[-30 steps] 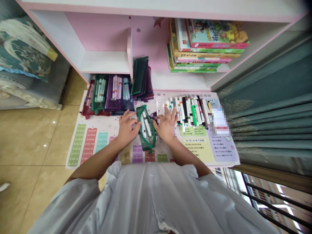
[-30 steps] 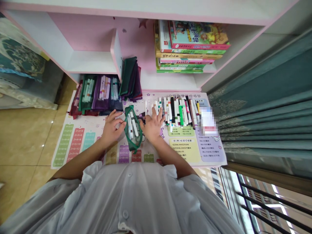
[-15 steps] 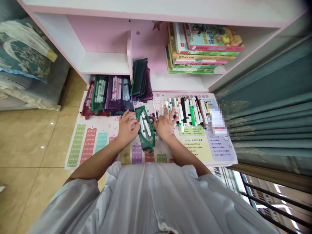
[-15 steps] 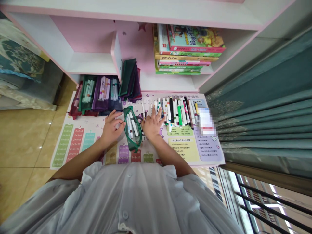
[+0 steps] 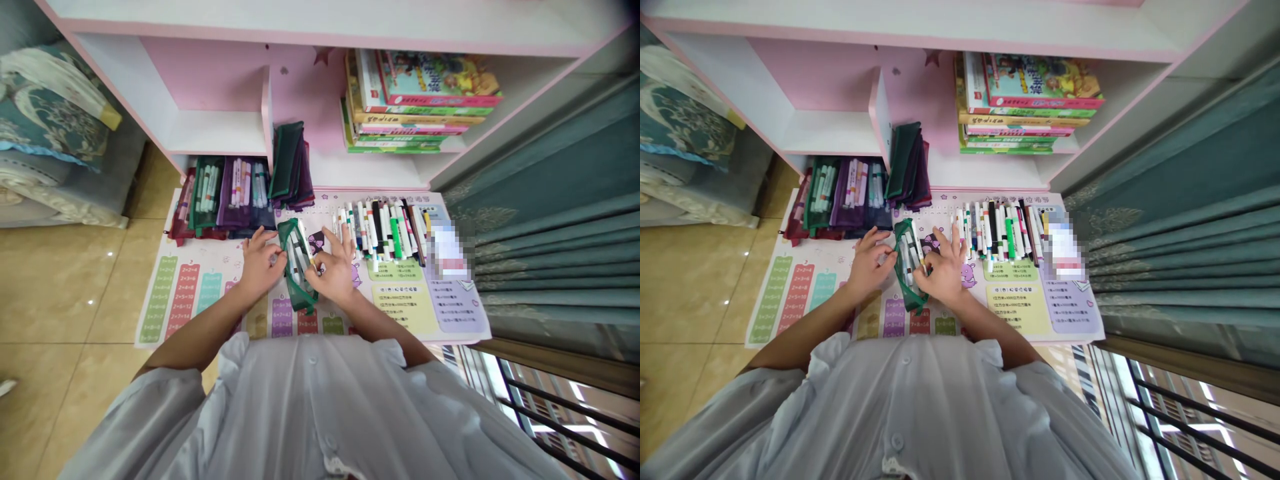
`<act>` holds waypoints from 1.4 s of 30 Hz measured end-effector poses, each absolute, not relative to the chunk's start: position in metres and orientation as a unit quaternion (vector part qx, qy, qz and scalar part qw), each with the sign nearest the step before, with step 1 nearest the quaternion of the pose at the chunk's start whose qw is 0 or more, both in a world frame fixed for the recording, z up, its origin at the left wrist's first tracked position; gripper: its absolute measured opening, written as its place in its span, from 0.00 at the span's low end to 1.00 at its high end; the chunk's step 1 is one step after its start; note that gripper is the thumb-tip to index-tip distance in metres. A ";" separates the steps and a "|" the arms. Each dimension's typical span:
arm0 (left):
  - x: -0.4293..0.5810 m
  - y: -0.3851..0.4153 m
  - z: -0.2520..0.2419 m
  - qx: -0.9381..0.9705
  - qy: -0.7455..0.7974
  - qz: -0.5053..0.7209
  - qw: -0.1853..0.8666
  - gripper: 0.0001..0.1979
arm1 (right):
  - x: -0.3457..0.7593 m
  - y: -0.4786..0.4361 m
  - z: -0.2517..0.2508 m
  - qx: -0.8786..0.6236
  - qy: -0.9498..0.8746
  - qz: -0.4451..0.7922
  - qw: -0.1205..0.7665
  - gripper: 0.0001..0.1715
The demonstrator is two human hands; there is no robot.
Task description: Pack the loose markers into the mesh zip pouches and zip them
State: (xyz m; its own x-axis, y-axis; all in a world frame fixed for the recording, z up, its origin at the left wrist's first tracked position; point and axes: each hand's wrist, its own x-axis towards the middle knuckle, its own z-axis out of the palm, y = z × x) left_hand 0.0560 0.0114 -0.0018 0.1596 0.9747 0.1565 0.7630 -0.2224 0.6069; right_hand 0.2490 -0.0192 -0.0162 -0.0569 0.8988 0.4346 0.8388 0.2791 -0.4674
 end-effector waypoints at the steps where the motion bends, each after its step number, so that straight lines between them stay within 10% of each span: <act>1: 0.056 0.012 -0.001 0.734 0.594 0.263 0.196 0.08 | 0.248 -0.021 -0.014 -0.585 -0.736 0.052 0.336 0.09; 42: 0.049 0.018 -0.003 0.711 0.624 0.256 0.201 0.04 | 0.285 0.016 -0.026 -0.758 -0.630 0.014 0.167 0.08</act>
State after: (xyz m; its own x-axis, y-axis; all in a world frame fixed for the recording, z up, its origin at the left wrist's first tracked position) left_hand 0.0493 0.0184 -0.0025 0.0911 0.9895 0.1125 0.7832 -0.1410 0.6055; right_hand 0.2847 0.0164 -0.0256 0.2065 0.9600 0.1890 0.9505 -0.1510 -0.2716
